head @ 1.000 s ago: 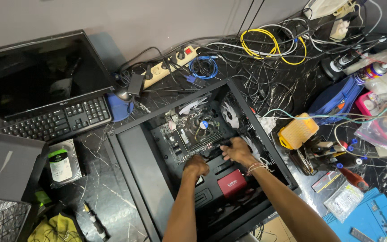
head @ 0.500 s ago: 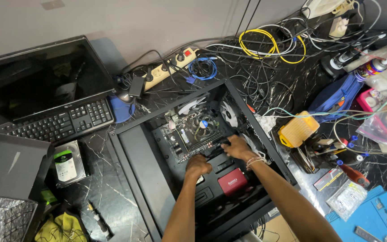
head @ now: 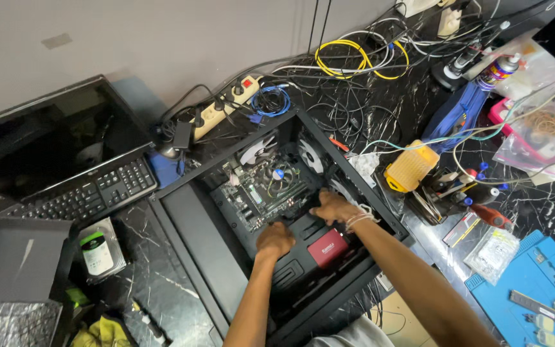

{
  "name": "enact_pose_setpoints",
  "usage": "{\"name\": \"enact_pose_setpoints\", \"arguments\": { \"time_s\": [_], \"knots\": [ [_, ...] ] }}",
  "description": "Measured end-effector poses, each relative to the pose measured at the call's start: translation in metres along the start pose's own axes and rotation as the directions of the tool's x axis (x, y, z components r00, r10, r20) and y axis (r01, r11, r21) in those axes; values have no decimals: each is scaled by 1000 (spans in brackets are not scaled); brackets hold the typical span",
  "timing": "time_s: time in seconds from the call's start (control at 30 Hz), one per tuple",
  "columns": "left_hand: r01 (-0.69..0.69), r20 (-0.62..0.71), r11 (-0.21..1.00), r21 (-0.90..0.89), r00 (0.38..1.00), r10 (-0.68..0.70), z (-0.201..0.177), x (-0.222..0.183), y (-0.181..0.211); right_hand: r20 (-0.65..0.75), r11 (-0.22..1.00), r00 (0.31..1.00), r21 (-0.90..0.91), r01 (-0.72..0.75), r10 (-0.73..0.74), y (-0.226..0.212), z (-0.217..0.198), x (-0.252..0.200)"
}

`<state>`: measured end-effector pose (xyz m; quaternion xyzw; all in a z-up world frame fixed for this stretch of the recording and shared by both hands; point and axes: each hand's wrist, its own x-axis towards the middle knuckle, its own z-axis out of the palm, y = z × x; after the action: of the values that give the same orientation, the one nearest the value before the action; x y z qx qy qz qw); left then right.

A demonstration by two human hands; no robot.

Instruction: The person connects internal cables and components inside an open computer case by hand. They push wires into sockets on the motherboard, secure a connector into a slot, and then press the side panel onto the chassis.

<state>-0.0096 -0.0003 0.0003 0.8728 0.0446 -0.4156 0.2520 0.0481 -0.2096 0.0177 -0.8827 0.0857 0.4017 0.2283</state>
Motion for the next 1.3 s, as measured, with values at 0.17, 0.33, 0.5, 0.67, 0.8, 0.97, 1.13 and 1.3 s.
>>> {"name": "enact_pose_setpoints", "arguments": {
  "time_s": [0.17, 0.33, 0.5, 0.67, 0.8, 0.97, 1.13, 1.3],
  "knots": [
    [-146, 37, 989, -12, 989, 146, 36, -3, 0, 123, 996, 989, 61, 71, -78, 16, -1, -42],
    [-201, 71, 968, 150, 979, 193, 25, -30, 15, 212, 987, 964, 43, 152, -158, 36, 38, -29],
    [-126, 30, 932, 340, 992, 123, 50, 15, -5, 183, 976, 963, -59, 210, -196, 54, 44, 5],
    [-146, 47, 922, 358, 989, 138, 66, 34, 0, 81, 927, 973, -295, 232, -217, 64, 48, 32],
    [-147, 75, 833, 533, 989, 127, 87, 27, 31, 117, 928, 973, -298, 225, -198, 53, 52, 24],
    [-385, 418, 631, 673, 902, 105, 131, 23, 23, 134, 935, 983, -313, 165, -128, 53, 43, 18],
    [-450, 533, 560, 696, 846, 18, 40, 36, 40, 245, 943, 967, -334, 13, 73, 40, 28, 40],
    [-368, 532, 603, 708, 840, -112, -20, 0, 70, 305, 986, 938, -84, -143, 162, 37, 49, 93]
  ]
}}
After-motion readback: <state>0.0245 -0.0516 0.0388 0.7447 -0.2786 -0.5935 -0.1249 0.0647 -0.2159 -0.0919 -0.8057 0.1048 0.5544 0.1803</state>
